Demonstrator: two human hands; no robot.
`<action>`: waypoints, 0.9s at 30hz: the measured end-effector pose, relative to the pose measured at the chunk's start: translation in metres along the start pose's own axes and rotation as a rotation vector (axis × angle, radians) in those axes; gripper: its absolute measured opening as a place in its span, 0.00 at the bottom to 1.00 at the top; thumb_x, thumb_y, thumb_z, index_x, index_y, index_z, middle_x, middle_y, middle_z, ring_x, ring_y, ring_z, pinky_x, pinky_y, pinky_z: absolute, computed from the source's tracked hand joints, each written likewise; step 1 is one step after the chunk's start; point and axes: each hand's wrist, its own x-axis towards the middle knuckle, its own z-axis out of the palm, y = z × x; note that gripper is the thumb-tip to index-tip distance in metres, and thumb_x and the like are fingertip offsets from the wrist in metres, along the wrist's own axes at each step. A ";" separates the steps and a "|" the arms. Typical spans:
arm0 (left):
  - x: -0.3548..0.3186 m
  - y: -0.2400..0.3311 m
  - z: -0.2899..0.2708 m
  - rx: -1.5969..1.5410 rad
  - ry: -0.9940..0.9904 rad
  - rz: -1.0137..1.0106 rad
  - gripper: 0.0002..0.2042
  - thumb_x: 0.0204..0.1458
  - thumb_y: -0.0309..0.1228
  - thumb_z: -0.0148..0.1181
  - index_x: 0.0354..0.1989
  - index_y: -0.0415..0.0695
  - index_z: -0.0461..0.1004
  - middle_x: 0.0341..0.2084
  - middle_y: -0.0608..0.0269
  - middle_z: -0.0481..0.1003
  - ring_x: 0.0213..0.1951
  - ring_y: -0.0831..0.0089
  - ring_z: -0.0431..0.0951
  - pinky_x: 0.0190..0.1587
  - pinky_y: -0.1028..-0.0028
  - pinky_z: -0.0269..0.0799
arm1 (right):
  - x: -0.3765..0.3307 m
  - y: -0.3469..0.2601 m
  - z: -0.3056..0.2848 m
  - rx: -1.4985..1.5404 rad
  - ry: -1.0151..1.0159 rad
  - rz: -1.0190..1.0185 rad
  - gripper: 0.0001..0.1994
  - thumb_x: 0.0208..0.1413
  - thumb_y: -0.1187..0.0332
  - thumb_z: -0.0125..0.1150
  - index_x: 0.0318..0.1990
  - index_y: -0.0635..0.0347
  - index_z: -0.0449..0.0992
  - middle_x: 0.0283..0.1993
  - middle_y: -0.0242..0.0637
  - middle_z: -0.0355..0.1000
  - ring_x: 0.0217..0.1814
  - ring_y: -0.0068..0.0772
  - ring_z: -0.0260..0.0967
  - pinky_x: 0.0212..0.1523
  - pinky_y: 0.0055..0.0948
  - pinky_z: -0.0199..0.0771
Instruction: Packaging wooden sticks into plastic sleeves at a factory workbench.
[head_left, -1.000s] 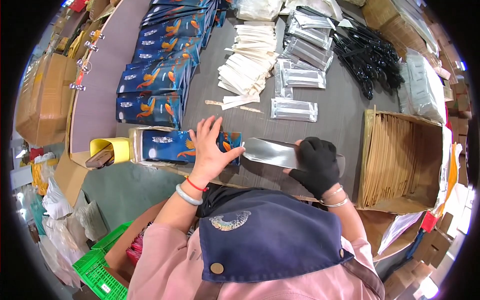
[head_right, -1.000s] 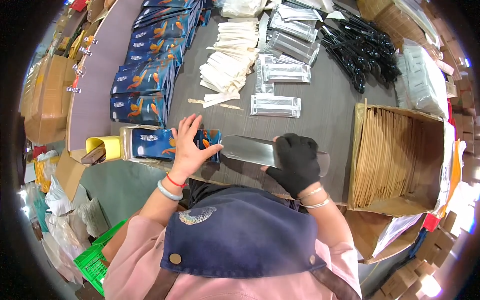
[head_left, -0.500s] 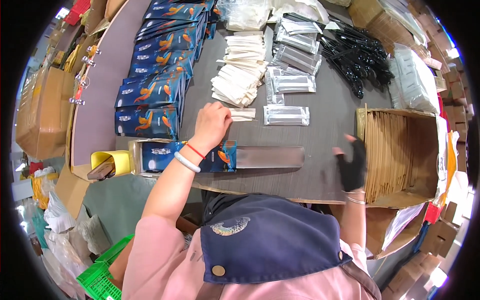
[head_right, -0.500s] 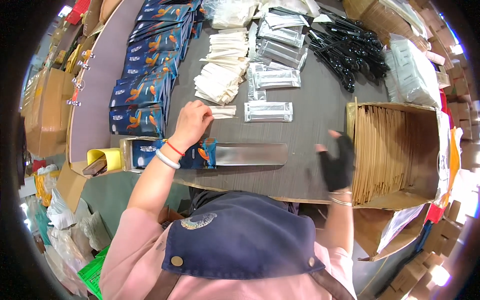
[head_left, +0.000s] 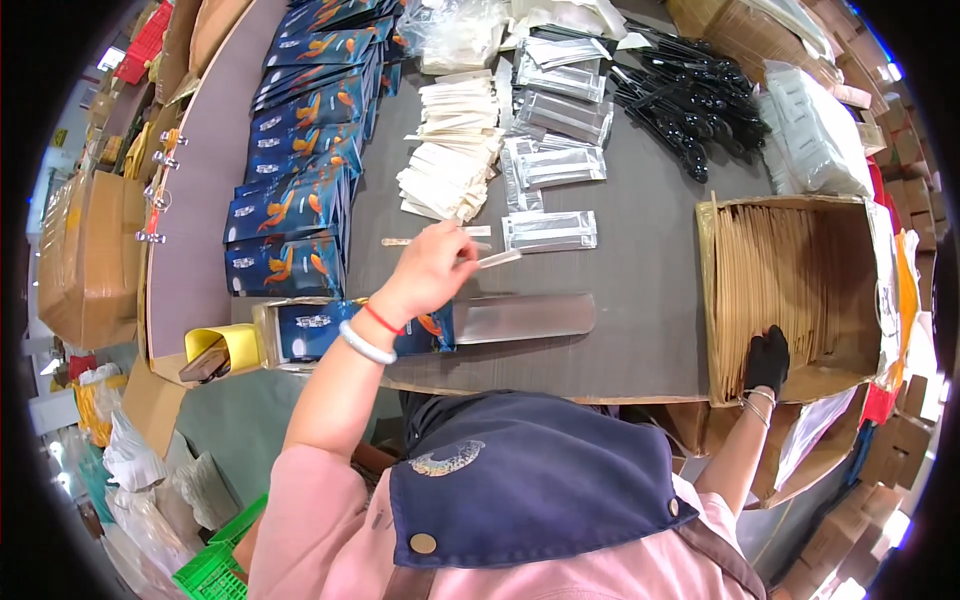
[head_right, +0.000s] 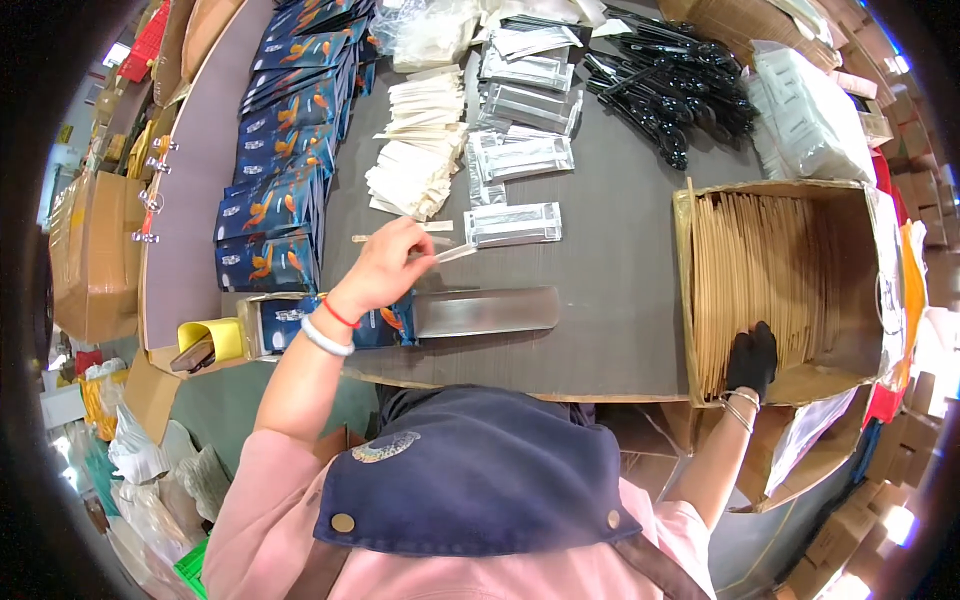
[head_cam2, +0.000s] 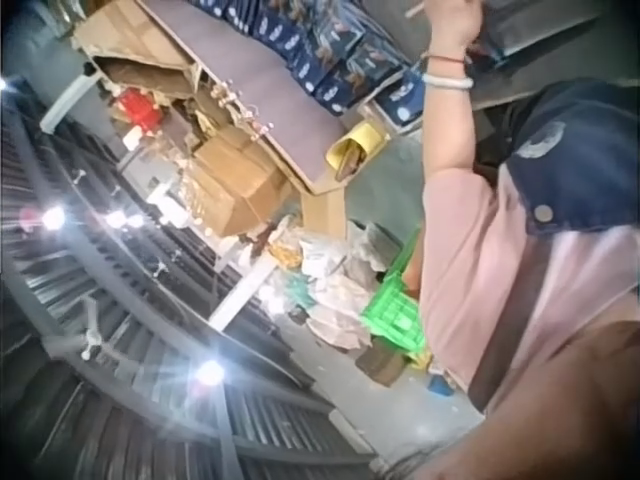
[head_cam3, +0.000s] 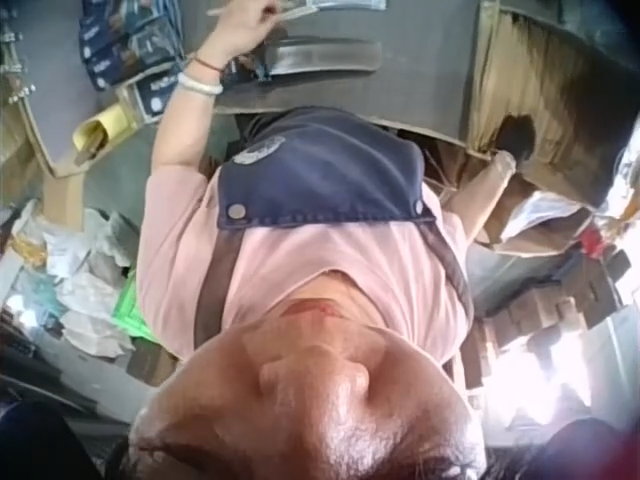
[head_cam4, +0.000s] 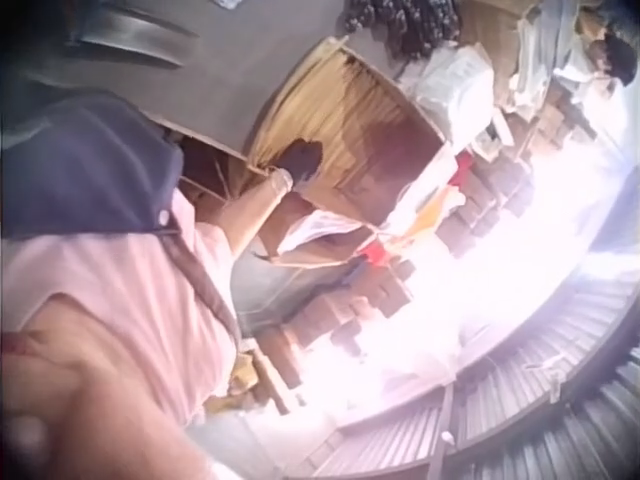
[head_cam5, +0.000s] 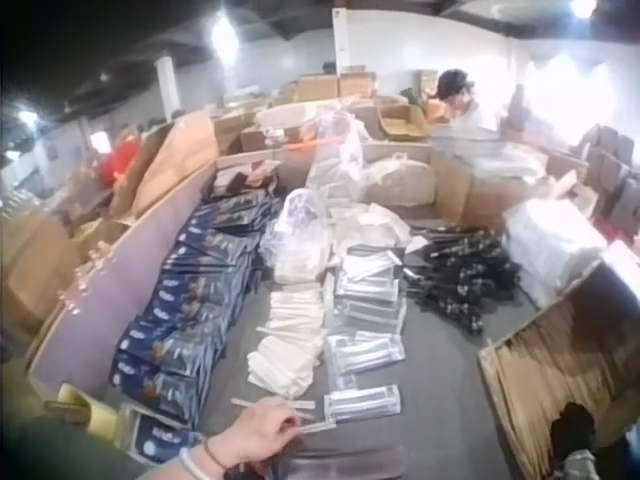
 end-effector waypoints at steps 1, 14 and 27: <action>0.010 0.010 0.008 -0.068 0.034 0.027 0.04 0.45 0.26 0.65 0.27 0.44 0.74 0.28 0.56 0.72 0.36 0.54 0.74 0.39 0.60 0.71 | 0.000 0.005 0.001 -0.075 0.030 -0.047 0.13 0.56 0.68 0.60 0.45 0.66 0.74 0.41 0.47 0.75 0.43 0.51 0.74 0.46 0.39 0.73; 0.058 0.023 0.056 0.278 0.124 -0.011 0.15 0.40 0.35 0.73 0.37 0.50 0.78 0.38 0.64 0.72 0.46 0.58 0.71 0.48 0.57 0.67 | -0.009 -0.041 -0.026 0.215 0.400 0.044 0.15 0.68 0.63 0.48 0.52 0.68 0.68 0.36 0.40 0.71 0.36 0.35 0.69 0.41 0.31 0.70; 0.057 0.033 0.044 0.086 0.166 0.072 0.13 0.39 0.29 0.74 0.29 0.42 0.75 0.25 0.58 0.75 0.30 0.58 0.77 0.36 0.63 0.72 | -0.082 -0.217 0.082 0.994 -0.141 -0.149 0.08 0.68 0.68 0.48 0.48 0.60 0.70 0.35 0.29 0.69 0.32 0.18 0.64 0.34 0.23 0.67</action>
